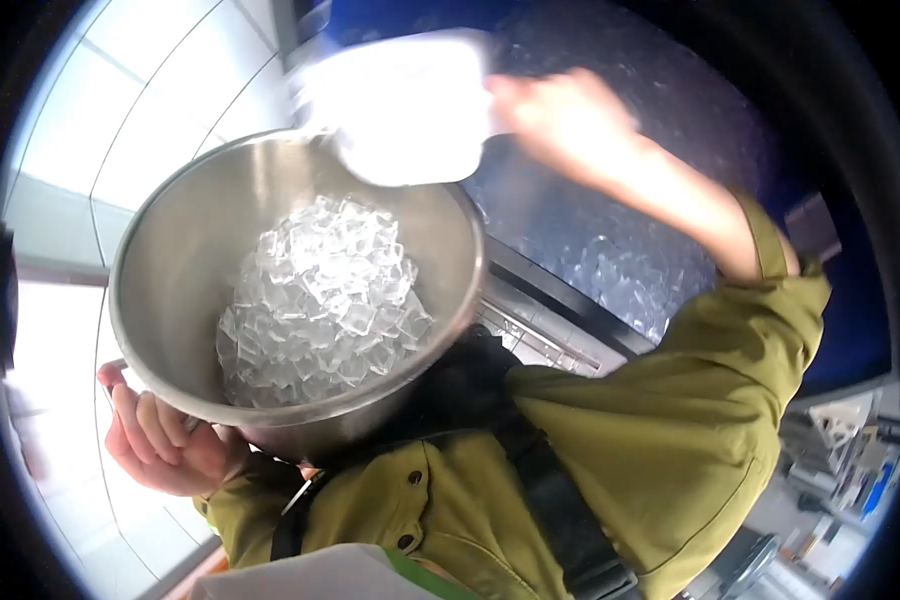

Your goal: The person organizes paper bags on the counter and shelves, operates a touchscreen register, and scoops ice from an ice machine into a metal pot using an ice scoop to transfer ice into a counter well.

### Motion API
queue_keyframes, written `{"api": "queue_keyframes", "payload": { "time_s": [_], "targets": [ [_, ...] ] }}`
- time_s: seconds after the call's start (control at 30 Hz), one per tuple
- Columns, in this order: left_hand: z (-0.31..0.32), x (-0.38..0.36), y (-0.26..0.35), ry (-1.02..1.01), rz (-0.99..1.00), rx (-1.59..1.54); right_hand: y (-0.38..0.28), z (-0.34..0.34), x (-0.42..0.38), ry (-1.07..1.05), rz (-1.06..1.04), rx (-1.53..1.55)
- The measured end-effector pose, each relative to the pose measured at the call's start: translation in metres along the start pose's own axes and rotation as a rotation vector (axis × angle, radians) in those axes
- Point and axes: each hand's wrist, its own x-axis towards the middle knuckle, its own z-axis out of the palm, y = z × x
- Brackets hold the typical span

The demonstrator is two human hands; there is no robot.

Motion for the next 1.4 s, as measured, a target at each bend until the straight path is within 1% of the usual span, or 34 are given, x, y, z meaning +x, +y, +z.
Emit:
{"api": "queue_keyframes", "payload": {
  "time_s": [0.03,0.07,0.13,0.17,0.2,0.23,0.27,0.3,0.33,0.37,0.4,0.5,0.53,0.57,0.63,0.7,0.73,0.83,0.87,0.9,0.93,1.0,1.03,1.07,1.1,1.17,1.23,1.3,1.33,1.37,1.4],
  "targets": [
    [0.000,-0.001,-0.001,0.003,-0.002,-0.014,-0.010,-0.012,-0.004,0.089,-0.144,-0.107],
    [0.004,-0.002,-0.001,-0.053,-0.063,-0.062,-0.007,-0.019,-0.015,0.019,-0.057,-0.094],
    [0.006,-0.004,-0.002,-0.048,-0.045,-0.055,0.003,-0.028,-0.025,-0.110,0.074,-0.075],
    [0.005,-0.004,-0.003,-0.042,-0.034,-0.061,0.035,-0.001,-0.045,-0.024,0.077,-0.027],
    [0.003,-0.005,-0.004,-0.041,-0.031,-0.071,0.057,0.021,-0.060,-0.227,0.287,0.062],
    [0.001,-0.005,-0.004,-0.043,-0.036,-0.075,0.083,0.041,-0.078,-0.440,0.362,0.388],
    [0.001,-0.006,-0.004,-0.047,-0.042,-0.080,0.097,0.060,-0.095,-0.663,0.506,0.651],
    [0.001,-0.006,-0.005,-0.022,-0.023,-0.112,0.112,0.080,-0.112,-0.875,0.695,0.854],
    [-0.004,-0.008,-0.002,-0.009,-0.016,-0.119,0.116,0.107,-0.116,-0.950,0.780,0.951],
    [-0.007,-0.008,0.000,0.005,-0.015,-0.118,0.112,0.145,-0.108,-0.924,0.822,0.978],
    [0.000,-0.004,-0.006,0.058,0.009,-0.144,0.106,0.183,-0.094,-0.854,0.872,0.964],
    [0.005,-0.005,-0.009,0.015,-0.023,-0.187,0.090,0.280,-0.028,-0.519,1.110,0.832],
    [0.008,-0.006,-0.008,0.063,0.034,-0.093,0.085,0.301,-0.018,-0.426,1.165,0.776],
    [0.010,-0.008,-0.007,0.082,0.033,-0.071,0.078,0.322,-0.027,-0.297,1.144,0.658],
    [0.016,-0.005,-0.012,0.102,0.076,-0.048,0.085,0.354,-0.017,-0.004,1.062,0.412],
    [0.001,-0.004,-0.001,-0.029,-0.109,-0.066,0.085,0.348,-0.036,0.050,0.950,0.454],
    [0.002,-0.005,-0.003,-0.022,-0.060,-0.057,0.091,0.337,-0.045,0.077,0.885,0.462],
    [0.002,-0.006,0.000,-0.014,-0.064,-0.042,0.067,0.202,-0.045,0.013,0.828,0.719],
    [0.000,-0.006,0.001,-0.051,-0.077,-0.027,0.063,0.169,-0.042,0.039,0.710,0.703],
    [-0.001,-0.004,-0.001,-0.096,-0.050,-0.052,0.059,0.139,-0.042,0.066,0.600,0.688],
    [0.000,-0.005,-0.001,-0.085,-0.041,-0.046,0.054,0.108,-0.041,0.100,0.495,0.671],
    [0.002,-0.005,-0.002,-0.061,-0.021,-0.019,0.035,0.041,-0.028,-0.007,0.268,0.539],
    [0.004,-0.003,-0.003,-0.045,-0.029,-0.007,0.026,0.023,-0.023,-0.076,0.201,0.281],
    [0.003,-0.003,-0.002,-0.025,-0.031,0.004,0.012,0.003,-0.019,-0.001,0.031,0.108],
    [0.001,-0.003,-0.001,0.000,-0.027,0.017,0.003,-0.012,-0.018,0.122,-0.122,-0.129],
    [-0.003,-0.003,0.002,-0.016,-0.033,0.028,0.007,-0.026,-0.030,-0.067,0.058,-0.025],
    [-0.003,-0.004,0.000,-0.021,-0.027,0.042,0.056,0.006,-0.060,-0.189,0.126,0.187],
    [-0.007,-0.003,0.001,0.003,-0.022,-0.012,0.078,0.028,-0.079,-0.807,0.593,0.538],
    [-0.011,-0.005,0.003,0.024,-0.013,-0.036,0.086,0.057,-0.096,-0.869,0.636,0.705],
    [-0.012,-0.004,0.002,0.045,-0.003,-0.058,0.088,0.102,-0.104,-0.931,0.673,0.876],
    [-0.005,-0.002,-0.003,0.034,-0.005,-0.068,0.078,0.163,-0.093,-0.903,0.717,0.765]
  ]
}}
